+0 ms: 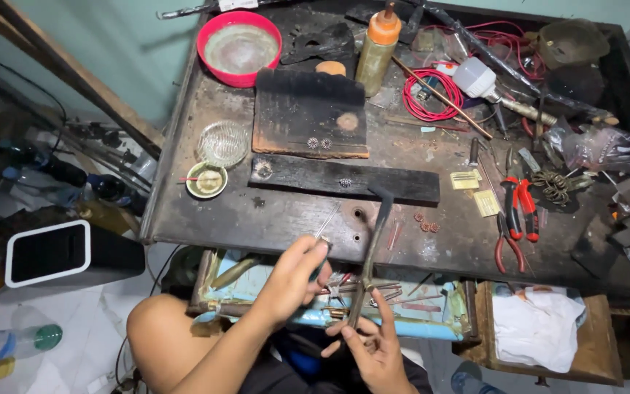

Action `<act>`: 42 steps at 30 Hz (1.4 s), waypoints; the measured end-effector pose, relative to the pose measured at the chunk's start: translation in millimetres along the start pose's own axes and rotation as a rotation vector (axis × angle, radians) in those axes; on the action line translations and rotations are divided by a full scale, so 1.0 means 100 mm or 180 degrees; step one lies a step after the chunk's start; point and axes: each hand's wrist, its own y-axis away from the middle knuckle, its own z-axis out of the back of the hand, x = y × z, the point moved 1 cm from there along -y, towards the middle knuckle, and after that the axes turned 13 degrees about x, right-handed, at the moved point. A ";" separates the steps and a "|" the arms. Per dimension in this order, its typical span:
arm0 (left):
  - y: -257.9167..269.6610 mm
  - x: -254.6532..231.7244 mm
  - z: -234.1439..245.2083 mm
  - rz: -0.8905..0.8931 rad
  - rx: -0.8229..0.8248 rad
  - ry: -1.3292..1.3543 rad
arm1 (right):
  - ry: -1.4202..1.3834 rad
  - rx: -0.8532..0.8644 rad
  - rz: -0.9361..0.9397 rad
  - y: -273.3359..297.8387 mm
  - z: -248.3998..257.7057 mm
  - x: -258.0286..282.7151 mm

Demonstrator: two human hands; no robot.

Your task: Soldering small jewelry components on a workbench using a gas torch and a metal pick for alignment.

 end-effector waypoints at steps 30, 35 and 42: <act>-0.39 -0.49 -0.74 0.0395 -0.0514 0.1251 | 0.0280 0.0422 0.0301 0.12 -0.16 -0.11; -0.68 -0.15 -0.60 0.0263 -0.0290 0.1833 | 0.0391 0.0506 0.0511 0.12 -0.15 -0.15; -0.46 -0.27 -0.61 0.0322 -0.0412 0.1251 | 0.0350 0.0440 0.0426 0.10 -0.18 -0.15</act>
